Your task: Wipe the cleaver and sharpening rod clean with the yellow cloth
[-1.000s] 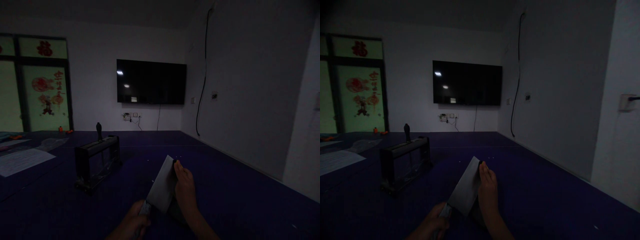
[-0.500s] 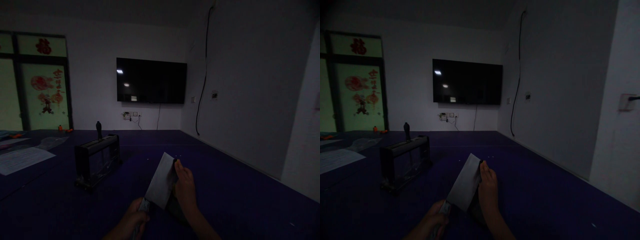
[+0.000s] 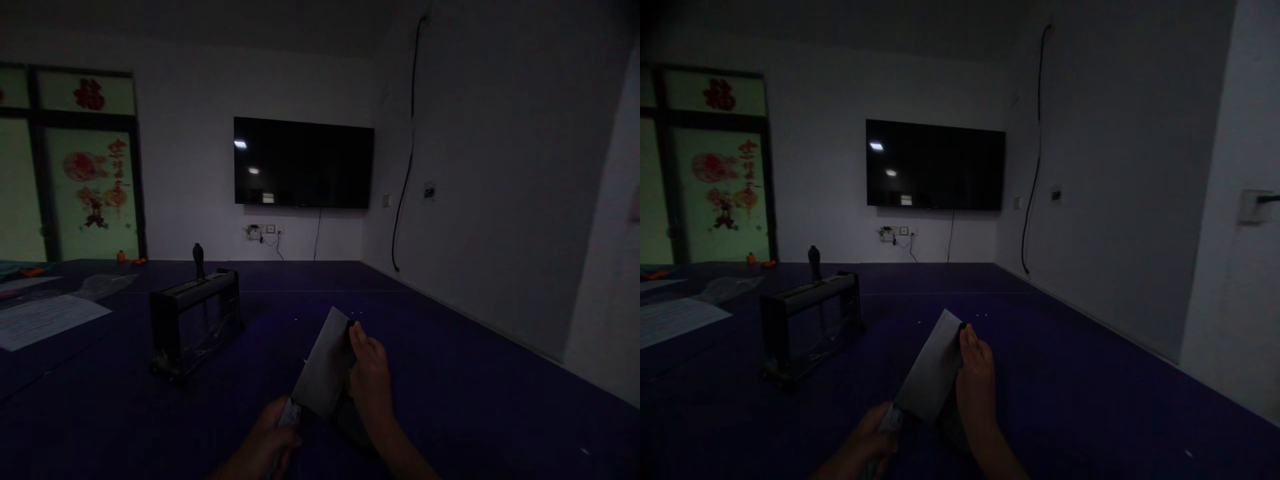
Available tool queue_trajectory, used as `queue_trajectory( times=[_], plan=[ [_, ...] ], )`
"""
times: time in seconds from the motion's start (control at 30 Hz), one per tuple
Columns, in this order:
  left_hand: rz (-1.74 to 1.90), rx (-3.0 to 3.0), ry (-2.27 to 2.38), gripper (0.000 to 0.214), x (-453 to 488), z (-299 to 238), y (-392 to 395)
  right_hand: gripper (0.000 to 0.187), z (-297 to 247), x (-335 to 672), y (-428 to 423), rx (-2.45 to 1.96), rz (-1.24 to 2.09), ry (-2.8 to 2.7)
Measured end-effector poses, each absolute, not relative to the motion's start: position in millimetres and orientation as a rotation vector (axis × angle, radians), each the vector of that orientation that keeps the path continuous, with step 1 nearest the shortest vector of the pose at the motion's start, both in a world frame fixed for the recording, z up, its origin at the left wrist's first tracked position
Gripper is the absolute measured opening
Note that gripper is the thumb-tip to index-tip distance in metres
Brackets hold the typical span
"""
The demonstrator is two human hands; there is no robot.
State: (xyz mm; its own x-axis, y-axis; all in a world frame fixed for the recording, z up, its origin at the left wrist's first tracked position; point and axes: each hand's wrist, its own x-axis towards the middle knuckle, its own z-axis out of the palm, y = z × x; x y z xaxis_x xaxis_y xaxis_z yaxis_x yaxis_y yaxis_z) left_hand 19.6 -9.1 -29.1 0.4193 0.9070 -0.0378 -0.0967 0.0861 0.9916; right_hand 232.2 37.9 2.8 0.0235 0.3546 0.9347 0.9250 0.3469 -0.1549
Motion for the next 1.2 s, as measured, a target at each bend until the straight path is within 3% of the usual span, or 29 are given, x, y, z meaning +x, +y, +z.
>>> queue_trajectory(
  times=[0.17,0.4,0.83,1.2],
  plan=[
    [0.872,1.308,0.861,0.044,21,-22,-13,0.066,8,227,33,-1.152,-0.631,-1.548],
    [0.88,1.422,0.844,0.027,23,-11,-16,0.067,12,217,25,-1.085,-0.611,-1.619],
    [0.885,1.323,0.813,0.041,19,-33,-4,0.072,4,216,30,-1.098,-0.607,-1.661],
    [0.927,1.224,0.742,0.03,22,-31,-3,0.071,-2,222,38,-1.193,-0.674,-1.677]
  ],
)
